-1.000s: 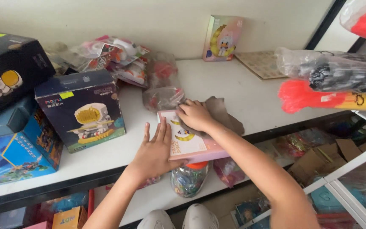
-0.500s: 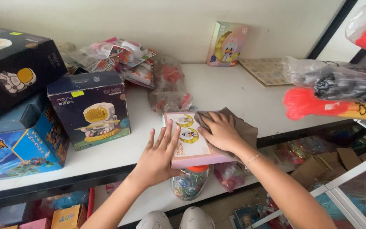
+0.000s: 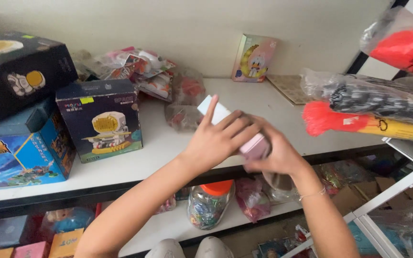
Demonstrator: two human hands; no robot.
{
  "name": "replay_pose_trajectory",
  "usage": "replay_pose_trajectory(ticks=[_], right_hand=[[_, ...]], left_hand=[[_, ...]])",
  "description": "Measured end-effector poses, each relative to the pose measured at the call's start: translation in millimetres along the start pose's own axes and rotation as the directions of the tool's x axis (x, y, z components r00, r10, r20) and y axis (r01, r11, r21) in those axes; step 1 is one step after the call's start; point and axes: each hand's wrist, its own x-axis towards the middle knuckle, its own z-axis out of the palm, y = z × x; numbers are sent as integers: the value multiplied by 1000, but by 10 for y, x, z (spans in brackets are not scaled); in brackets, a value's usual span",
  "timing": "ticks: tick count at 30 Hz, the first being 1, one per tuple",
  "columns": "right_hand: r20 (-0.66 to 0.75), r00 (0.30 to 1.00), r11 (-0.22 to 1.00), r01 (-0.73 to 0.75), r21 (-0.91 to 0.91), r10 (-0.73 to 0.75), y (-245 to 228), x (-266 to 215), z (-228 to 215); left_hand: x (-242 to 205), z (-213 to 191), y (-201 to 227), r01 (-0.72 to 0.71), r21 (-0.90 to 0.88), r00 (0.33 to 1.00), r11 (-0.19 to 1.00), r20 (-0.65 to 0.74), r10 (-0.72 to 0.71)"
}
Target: Cleaning toy boxes with a cloth and organizing them on stockroom shelves.
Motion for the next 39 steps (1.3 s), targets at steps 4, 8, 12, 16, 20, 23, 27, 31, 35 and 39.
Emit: replay_pose_trajectory(ticks=[4,8,12,16,20,23,27,31,35,39], right_hand=[[-239,970,974,-92,-205,41,259,-1,-213],[-389,910,989,-145,30,146,1027,-16,-595],[-470,822,914,-141,380,322,2172,-128,-1044],[-668,719,979,-98,176,192,1971,-9,-1005],[-802,525,829,-554,-67,286,2677,-201,-1201],[-734,477,545,-820,-174,484,1235,156,-563],[-642,764,509,-581,-635,72,1323,391,-225],[-628,660,315,-750,-582,411,1486,438,-140],[-611,638,340,-769,-542,468,1978,366,-296],[-607,608,420,-793,-440,512,2421,460,-478]], left_hand=[[200,250,-67,136,-173,989,976,-35,-144],[165,600,-307,374,-800,796,470,17,-605],[-127,1287,-828,456,-680,759,574,-39,-650],[-13,1399,-907,690,-722,658,-43,651,-378],[125,1679,-980,722,-678,582,136,490,-649],[266,2145,-972,779,-595,566,197,531,-631],[563,2503,-669,831,-363,554,422,605,-572],[687,2915,-603,441,16,842,897,338,-420],[744,3052,-887,349,-126,758,929,621,-200],[749,3170,-1054,680,-315,656,663,665,-357]])
